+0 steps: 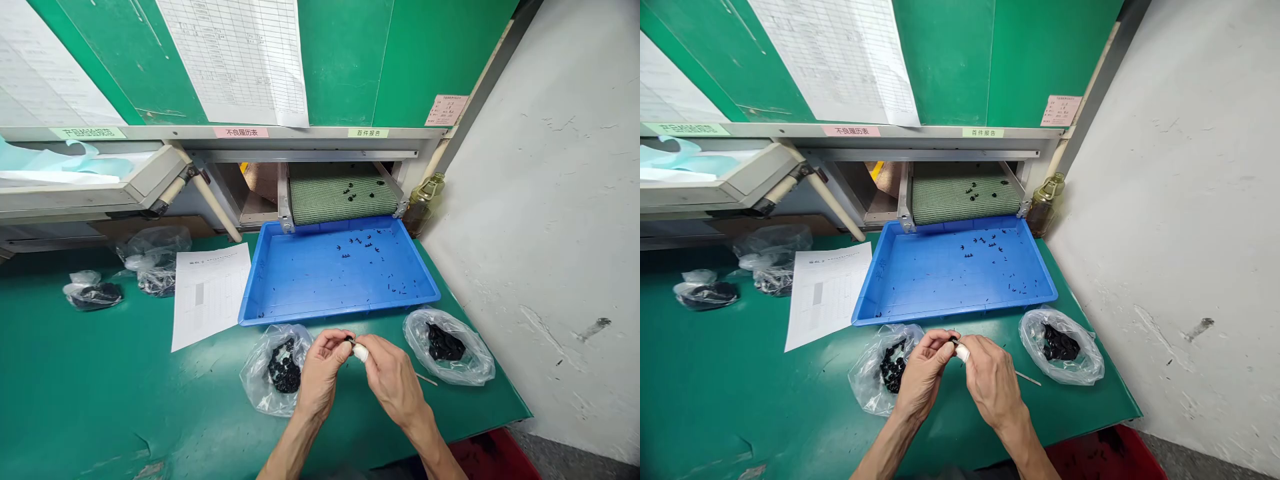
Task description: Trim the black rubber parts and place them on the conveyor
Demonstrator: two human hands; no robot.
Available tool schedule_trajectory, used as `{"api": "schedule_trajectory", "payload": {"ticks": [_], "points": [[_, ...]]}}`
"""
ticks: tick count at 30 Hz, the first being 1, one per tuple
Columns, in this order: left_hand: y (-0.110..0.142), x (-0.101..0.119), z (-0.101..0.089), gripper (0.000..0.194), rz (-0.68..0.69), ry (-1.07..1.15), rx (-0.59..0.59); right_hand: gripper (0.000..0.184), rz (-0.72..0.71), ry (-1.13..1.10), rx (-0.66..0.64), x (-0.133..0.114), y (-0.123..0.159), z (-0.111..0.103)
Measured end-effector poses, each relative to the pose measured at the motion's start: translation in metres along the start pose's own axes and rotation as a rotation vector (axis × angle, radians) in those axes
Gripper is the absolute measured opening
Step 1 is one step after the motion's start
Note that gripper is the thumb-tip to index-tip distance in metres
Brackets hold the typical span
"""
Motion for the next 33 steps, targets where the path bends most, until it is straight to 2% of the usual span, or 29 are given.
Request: {"api": "schedule_trajectory", "payload": {"ticks": [9, 15, 19, 25, 29, 33], "points": [[-0.001, 0.000, 0.000, 0.019, 0.016, -0.033, -0.026, 0.027, 0.013, 0.116, 0.061, -0.003, 0.004, -0.002], [-0.003, 0.001, 0.000, 0.017, -0.004, -0.031, -0.041, 0.026, 0.024, 0.105, 0.105, -0.006, 0.007, 0.003], [-0.005, 0.000, -0.003, 0.016, -0.007, -0.028, -0.059, 0.023, 0.083, -0.004, 0.065, 0.001, 0.003, 0.014], [-0.012, -0.005, -0.009, 0.018, -0.010, -0.011, -0.046, 0.019, 0.249, -0.231, 0.002, 0.019, 0.000, 0.036], [-0.017, -0.011, -0.014, 0.021, -0.035, -0.011, -0.012, 0.020, 0.324, -0.350, -0.012, 0.031, -0.002, 0.047], [-0.021, -0.017, -0.015, 0.025, -0.086, 0.008, 0.006, 0.020, 0.351, -0.590, -0.181, 0.039, -0.005, 0.061]]}}
Point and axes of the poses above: each hand's wrist, its own y-axis away from the middle knuckle, its own z-axis out of the palm, x = y × z, the point moved 9 cm from there along -y, towards the middle knuckle, and after that the axes turned 13 degrees about y, right-handed, at the moved point
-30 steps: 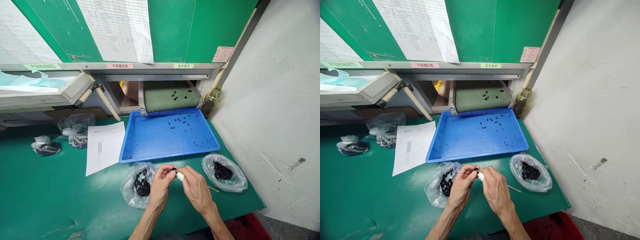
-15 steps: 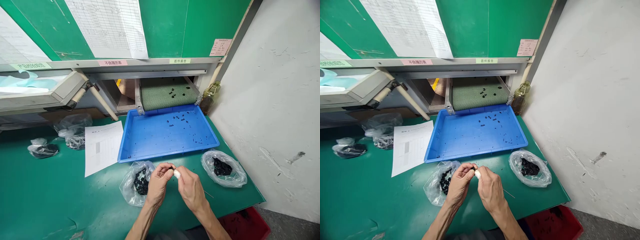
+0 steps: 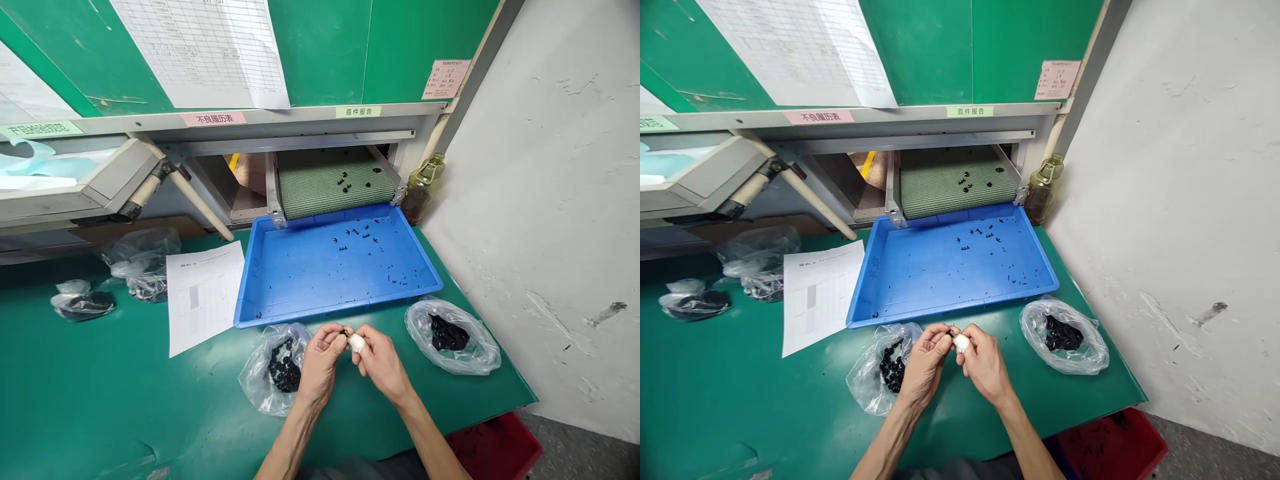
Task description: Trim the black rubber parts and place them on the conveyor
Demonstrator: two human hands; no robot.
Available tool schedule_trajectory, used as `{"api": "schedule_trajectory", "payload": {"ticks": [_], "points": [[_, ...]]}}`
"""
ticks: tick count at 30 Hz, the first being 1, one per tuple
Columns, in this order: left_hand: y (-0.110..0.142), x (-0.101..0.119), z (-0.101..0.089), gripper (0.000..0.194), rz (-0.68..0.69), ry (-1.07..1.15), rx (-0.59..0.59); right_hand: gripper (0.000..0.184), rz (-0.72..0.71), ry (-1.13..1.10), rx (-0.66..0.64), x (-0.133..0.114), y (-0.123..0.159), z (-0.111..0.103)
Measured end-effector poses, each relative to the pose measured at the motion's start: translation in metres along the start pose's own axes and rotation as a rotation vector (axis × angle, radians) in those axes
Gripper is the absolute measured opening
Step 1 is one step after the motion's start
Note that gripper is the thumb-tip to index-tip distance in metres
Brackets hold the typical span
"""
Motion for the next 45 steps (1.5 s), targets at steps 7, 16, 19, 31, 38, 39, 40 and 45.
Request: {"api": "schedule_trajectory", "payload": {"ticks": [7, 16, 19, 31, 38, 39, 40, 45], "points": [[-0.006, 0.003, 0.002, 0.027, -0.010, -0.056, -0.001, 0.022, 0.013, -0.145, -0.079, 0.003, -0.007, -0.002], [-0.018, 0.002, -0.015, 0.025, 0.040, -0.138, 0.053, 0.022, -0.132, 0.141, 0.143, -0.011, -0.018, -0.024], [-0.021, -0.001, -0.014, 0.025, 0.027, -0.076, 0.050, 0.029, -0.216, 0.185, 0.164, -0.020, -0.019, -0.021], [-0.035, 0.010, -0.008, 0.020, 0.019, -0.082, -0.041, 0.015, -0.239, 0.169, 0.048, -0.026, -0.034, -0.017], [-0.038, 0.015, -0.006, 0.014, 0.051, -0.188, -0.130, 0.008, 0.015, -0.042, -0.087, -0.006, -0.040, -0.008], [-0.038, 0.014, -0.006, 0.013, 0.052, -0.202, -0.143, 0.009, 0.043, -0.095, -0.101, -0.004, -0.040, -0.007], [-0.038, 0.014, -0.006, 0.013, 0.051, -0.215, -0.156, 0.010, 0.067, -0.142, -0.109, -0.001, -0.040, -0.006], [-0.039, 0.007, -0.009, 0.015, 0.017, -0.221, -0.159, 0.015, 0.189, -0.340, -0.179, 0.014, -0.040, 0.004]]}}
Point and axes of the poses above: each hand's wrist, its own y-axis away from the middle knuckle, its own z-axis out of the palm, x = y × z, the point moved 9 cm from there along -y, towards the middle knuckle, and after that the axes turned 13 degrees about y, right-handed, at the moved point
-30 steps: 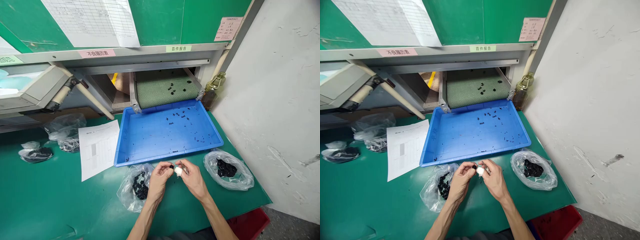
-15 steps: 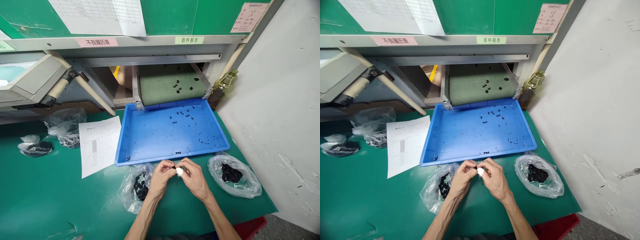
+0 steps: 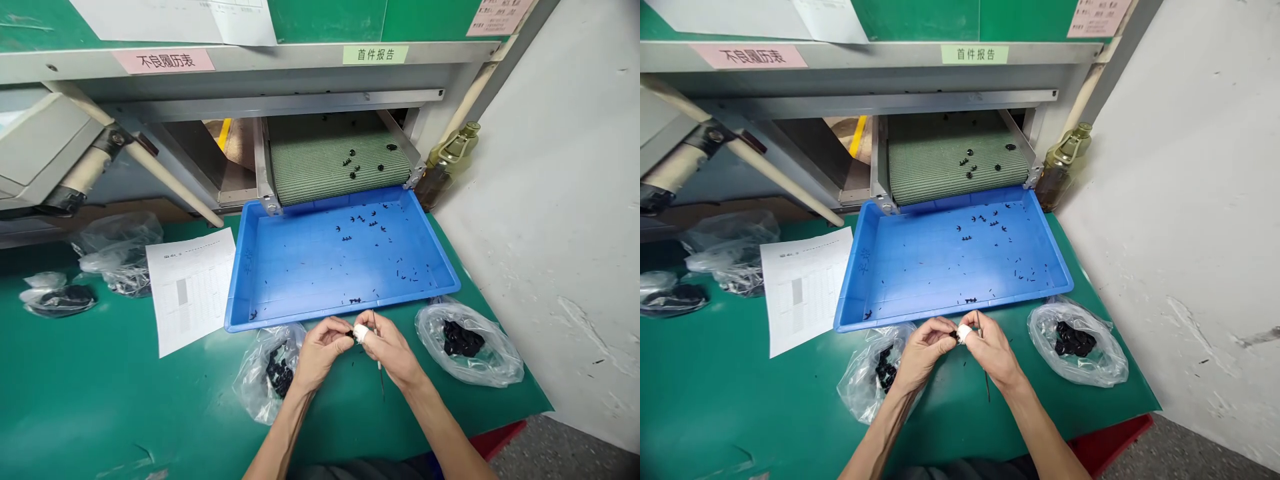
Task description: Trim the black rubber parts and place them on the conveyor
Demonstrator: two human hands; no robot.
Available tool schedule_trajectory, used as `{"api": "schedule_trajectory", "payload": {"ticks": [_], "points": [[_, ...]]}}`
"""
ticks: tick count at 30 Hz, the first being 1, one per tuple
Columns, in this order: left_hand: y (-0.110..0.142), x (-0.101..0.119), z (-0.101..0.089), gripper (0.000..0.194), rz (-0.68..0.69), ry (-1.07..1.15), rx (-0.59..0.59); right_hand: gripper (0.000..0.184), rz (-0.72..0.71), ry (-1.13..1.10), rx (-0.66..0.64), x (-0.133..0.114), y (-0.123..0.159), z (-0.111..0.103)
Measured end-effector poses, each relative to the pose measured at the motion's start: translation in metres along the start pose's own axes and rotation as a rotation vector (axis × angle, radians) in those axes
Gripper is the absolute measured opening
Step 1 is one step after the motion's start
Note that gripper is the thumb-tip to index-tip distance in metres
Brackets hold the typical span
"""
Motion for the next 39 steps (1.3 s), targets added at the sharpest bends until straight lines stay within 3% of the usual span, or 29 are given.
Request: {"api": "schedule_trajectory", "payload": {"ticks": [3, 5, 11, 14, 17, 20, 23, 26, 30, 35, 39], "points": [[0.000, -0.005, 0.003, 0.019, -0.014, 0.105, 0.023, 0.017, 0.014, -0.143, -0.057, 0.005, -0.001, 0.004], [0.000, -0.008, 0.005, 0.021, -0.022, 0.185, 0.041, 0.016, -0.014, -0.152, -0.024, 0.005, -0.001, -0.001], [0.004, -0.005, 0.008, 0.023, -0.020, 0.255, 0.075, 0.018, -0.258, 0.334, 0.392, -0.026, 0.011, -0.050], [0.007, -0.002, 0.010, 0.023, -0.012, 0.248, 0.068, 0.017, -0.363, 0.456, 0.373, -0.027, 0.011, -0.046], [0.010, 0.001, 0.013, 0.022, 0.001, 0.243, 0.065, 0.020, -0.323, 0.488, 0.329, -0.004, 0.007, -0.038], [0.014, 0.004, 0.014, 0.023, 0.005, 0.247, 0.063, 0.022, -0.244, 0.385, 0.337, 0.021, 0.009, -0.039], [0.020, 0.004, 0.014, 0.023, -0.015, 0.236, 0.070, 0.026, -0.200, 0.148, 0.300, 0.031, 0.015, -0.041], [0.029, -0.001, 0.012, 0.022, -0.054, 0.223, 0.085, 0.025, -0.216, -0.211, 0.255, 0.022, 0.024, -0.045], [0.042, -0.011, 0.012, 0.024, -0.076, 0.225, 0.106, 0.019, -0.290, -0.563, 0.295, 0.004, 0.036, -0.058], [0.061, -0.030, 0.016, 0.025, -0.104, 0.153, 0.135, 0.014, -0.371, -0.738, 0.295, -0.008, 0.047, -0.055], [0.077, -0.047, 0.029, 0.027, -0.185, 0.145, 0.063, 0.015, -0.382, -0.691, 0.327, -0.008, 0.053, -0.048]]}}
Point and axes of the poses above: each hand's wrist, its own y-axis away from the middle knuckle, its own z-axis out of the palm, x = y × z, the point moved 9 cm from there along -y, towards the middle knuckle, and after that the axes turned 13 degrees about y, right-handed, at the moved point
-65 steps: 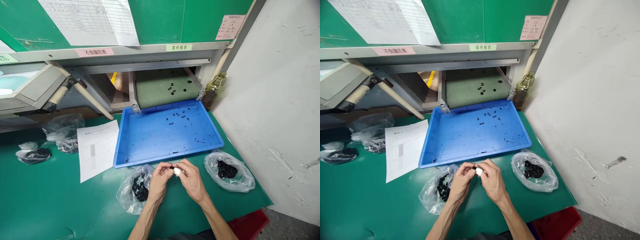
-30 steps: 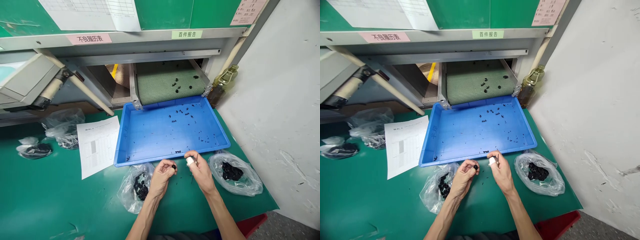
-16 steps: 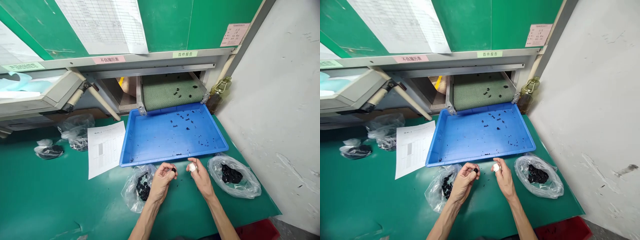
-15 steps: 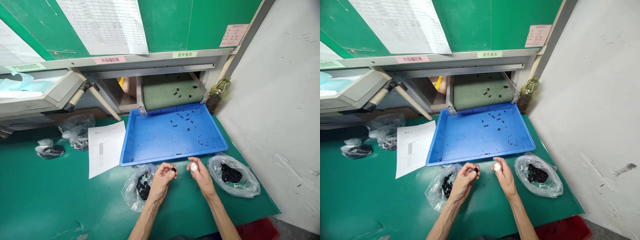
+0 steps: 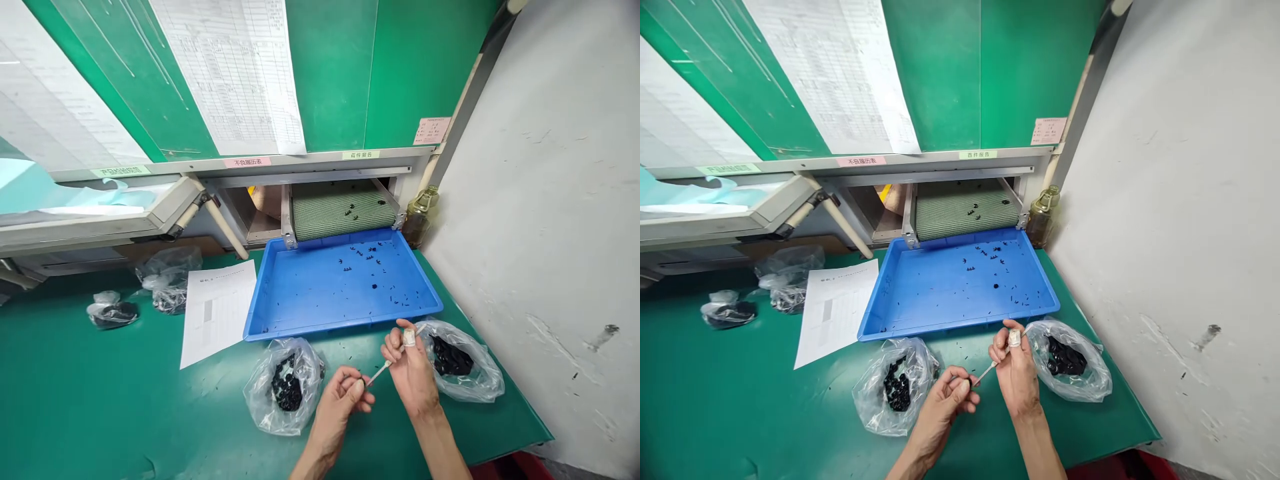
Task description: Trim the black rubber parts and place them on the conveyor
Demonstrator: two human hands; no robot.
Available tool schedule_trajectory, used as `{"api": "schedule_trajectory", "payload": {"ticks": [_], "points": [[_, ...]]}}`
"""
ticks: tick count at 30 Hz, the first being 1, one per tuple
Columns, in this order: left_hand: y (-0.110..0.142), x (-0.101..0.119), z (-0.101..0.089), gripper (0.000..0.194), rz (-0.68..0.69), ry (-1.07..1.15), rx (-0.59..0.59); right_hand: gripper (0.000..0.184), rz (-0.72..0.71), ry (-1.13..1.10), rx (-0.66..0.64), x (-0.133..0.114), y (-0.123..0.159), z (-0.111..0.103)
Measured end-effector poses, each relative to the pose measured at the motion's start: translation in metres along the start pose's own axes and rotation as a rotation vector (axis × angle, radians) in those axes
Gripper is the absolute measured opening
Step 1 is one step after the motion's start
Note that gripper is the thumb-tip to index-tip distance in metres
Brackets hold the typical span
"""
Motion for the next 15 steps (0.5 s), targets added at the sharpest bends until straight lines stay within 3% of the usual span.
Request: {"api": "schedule_trajectory", "payload": {"ticks": [4, 8, 12, 15], "points": [[0.006, -0.005, -0.003, 0.029, 0.015, -0.064, -0.007, 0.023, 0.017, 0.251, -0.062, 0.006, 0.007, 0.002], [0.007, 0.010, -0.014, 0.031, 0.115, -0.206, 0.044, 0.030, 0.048, 0.686, -0.148, 0.014, 0.010, 0.000], [0.009, 0.041, -0.028, 0.031, 0.226, -0.380, 0.119, 0.016, 0.091, 1.096, -0.441, 0.029, 0.031, 0.012], [0.010, 0.050, -0.034, 0.028, 0.222, -0.483, 0.110, 0.021, 0.033, 1.167, -0.626, 0.025, 0.056, 0.031]]}}
Point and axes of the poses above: each hand's wrist, its own y-axis away from the middle knuckle, its own z-axis out of the palm, x = y × z, the point moved 9 cm from there along -y, towards the middle knuckle, and after that the axes turned 13 degrees about y, right-handed, at the moved point
